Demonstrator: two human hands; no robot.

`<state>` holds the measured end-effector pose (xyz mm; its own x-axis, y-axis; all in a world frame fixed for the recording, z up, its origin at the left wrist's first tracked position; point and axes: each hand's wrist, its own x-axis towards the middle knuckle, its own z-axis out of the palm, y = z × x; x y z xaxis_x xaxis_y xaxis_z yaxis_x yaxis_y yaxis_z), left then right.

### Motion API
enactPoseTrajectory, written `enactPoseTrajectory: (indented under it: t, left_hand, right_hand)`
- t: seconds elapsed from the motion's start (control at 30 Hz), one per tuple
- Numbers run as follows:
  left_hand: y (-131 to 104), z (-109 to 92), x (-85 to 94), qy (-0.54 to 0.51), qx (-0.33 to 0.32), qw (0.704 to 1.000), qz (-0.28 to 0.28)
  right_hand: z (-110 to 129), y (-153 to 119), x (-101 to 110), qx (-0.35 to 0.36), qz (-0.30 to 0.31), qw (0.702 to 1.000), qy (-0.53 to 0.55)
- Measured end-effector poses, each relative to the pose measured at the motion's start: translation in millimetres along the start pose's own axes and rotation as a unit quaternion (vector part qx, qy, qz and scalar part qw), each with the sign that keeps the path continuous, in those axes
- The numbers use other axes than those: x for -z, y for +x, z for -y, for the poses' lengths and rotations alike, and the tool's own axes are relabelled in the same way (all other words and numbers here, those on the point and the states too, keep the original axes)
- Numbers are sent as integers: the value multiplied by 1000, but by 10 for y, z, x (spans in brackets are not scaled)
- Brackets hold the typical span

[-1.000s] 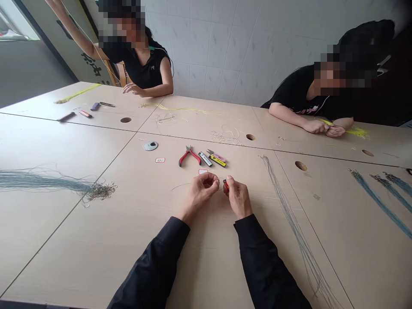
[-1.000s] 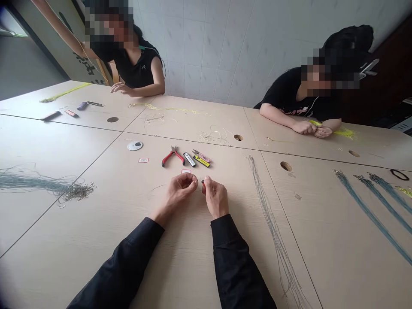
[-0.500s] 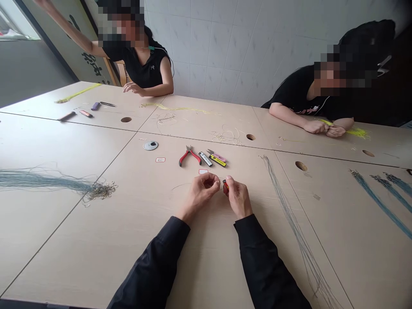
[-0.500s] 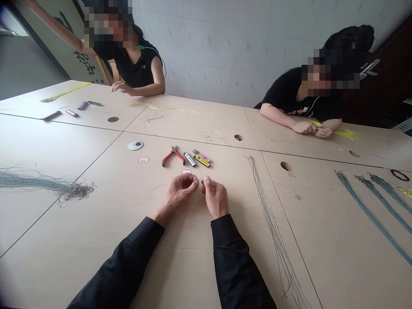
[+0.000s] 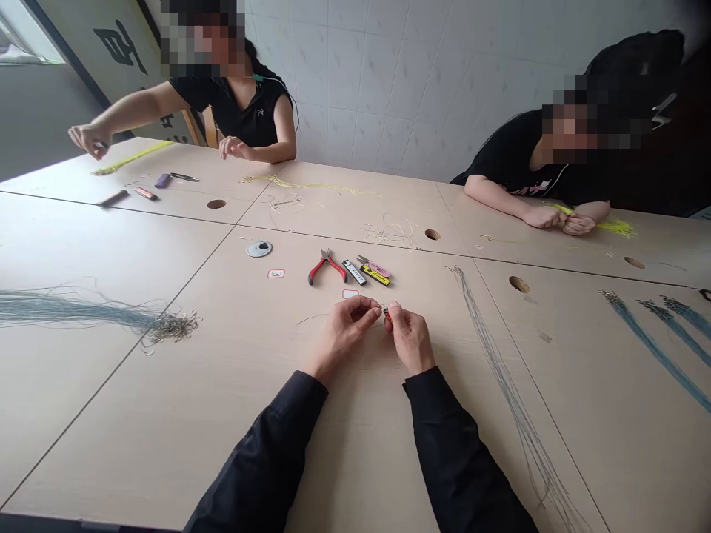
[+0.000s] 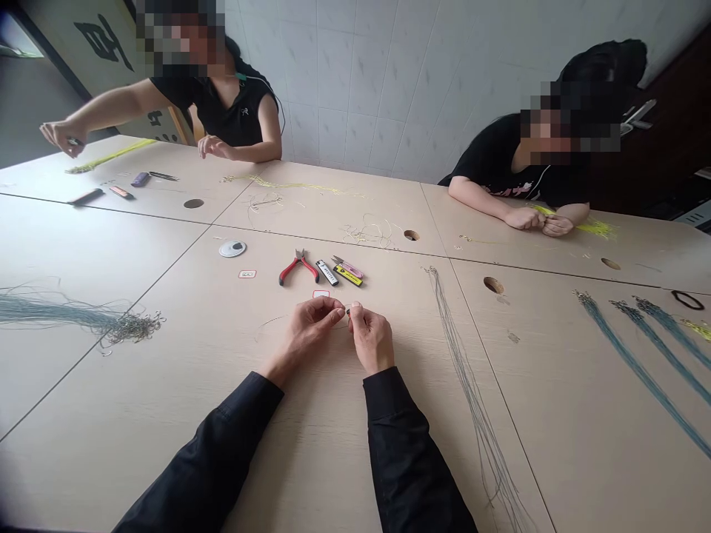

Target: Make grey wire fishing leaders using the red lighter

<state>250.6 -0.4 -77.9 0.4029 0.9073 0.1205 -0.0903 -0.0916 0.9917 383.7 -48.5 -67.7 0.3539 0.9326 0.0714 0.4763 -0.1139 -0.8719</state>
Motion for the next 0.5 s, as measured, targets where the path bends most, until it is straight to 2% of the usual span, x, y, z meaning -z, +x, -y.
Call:
enactPoseTrajectory:
  t: [0.5]
  left_hand:
    - [6,-37,-6,1,7,1000,2]
  right_hand:
    - [-1,20,-11,16,-4,1000,-23]
